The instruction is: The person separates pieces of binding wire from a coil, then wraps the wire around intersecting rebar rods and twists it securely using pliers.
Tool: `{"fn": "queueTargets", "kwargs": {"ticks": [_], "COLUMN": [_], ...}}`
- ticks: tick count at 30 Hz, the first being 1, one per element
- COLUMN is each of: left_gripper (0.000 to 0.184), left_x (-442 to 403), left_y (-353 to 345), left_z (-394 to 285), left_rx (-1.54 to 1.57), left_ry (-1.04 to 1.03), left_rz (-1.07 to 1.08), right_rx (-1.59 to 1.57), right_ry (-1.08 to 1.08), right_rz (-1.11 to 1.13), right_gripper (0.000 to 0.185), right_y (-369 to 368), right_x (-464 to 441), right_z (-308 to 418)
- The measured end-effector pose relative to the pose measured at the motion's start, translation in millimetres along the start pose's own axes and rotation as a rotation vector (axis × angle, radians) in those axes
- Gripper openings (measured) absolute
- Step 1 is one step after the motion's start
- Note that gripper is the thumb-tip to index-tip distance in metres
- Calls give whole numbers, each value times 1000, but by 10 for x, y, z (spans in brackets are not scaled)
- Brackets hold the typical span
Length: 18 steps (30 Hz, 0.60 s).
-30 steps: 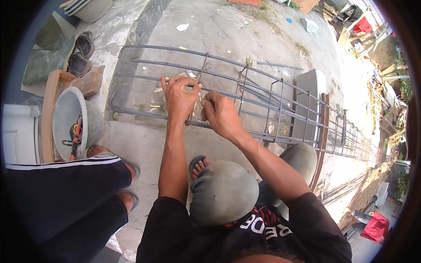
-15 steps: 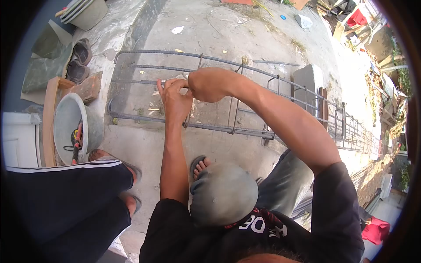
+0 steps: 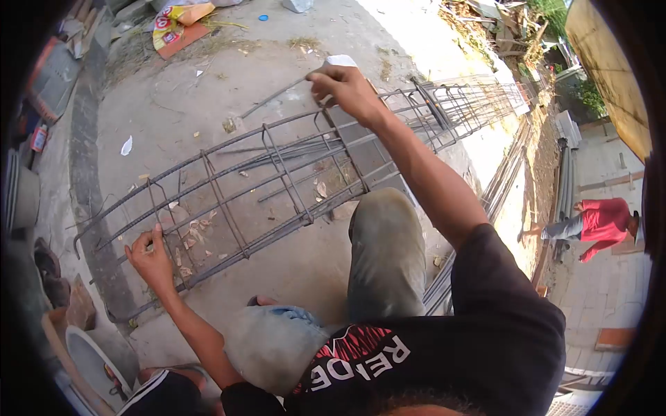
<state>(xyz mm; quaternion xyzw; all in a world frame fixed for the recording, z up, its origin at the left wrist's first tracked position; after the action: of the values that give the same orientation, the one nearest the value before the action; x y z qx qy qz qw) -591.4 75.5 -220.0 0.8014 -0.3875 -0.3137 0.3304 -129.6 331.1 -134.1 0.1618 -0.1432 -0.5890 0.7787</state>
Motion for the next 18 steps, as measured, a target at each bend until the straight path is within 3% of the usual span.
{"fn": "queueTargets", "kwargs": {"ticks": [4,7,8,10,12,14,16,18], "left_gripper": [25,25,26,29,35,38,40,39], "left_x": [109,276,361,515,530,559,537,526], "left_y": [167,474,542,530,307,76,-1,-82], "left_z": [-141,-145,23,298,542,540,458,316], "left_rx": [82,91,124,225,431,687,712,767], "left_ry": [20,39,208,520,559,682,760,837], "left_rz": [-46,-357,-377,-409,-302,-125,-8,91], "right_rx": [490,930,1026,1147,1178,1113,1047,1042], "right_ry": [-33,-133,-215,-250,-414,-297,-188,-255], "right_rz": [-340,-453,-412,-495,-439,-365,-286,-240], "right_gripper": [54,64,71,76,81,75,71,65], "right_y": [2131,3281,3506,3673,3759,3707,3639,3410], "right_x": [36,287,384,600,660,546,461,485], "right_z": [-1368,-2538,-2837,-3114,-3345,-3528,-3700,-3451]}}
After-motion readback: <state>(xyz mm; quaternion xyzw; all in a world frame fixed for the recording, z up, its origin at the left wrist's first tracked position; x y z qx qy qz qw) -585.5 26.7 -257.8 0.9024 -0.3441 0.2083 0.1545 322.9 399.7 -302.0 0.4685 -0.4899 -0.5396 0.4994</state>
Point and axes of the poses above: each hand's wrist, its own x-axis away from the middle knuckle, its own y-axis out of the back of the hand, z = x × y, the point moved 8 cm from there along -x, towards the middle knuckle, and after that the axes turned 1 degree about y, right-handed, at the moved point
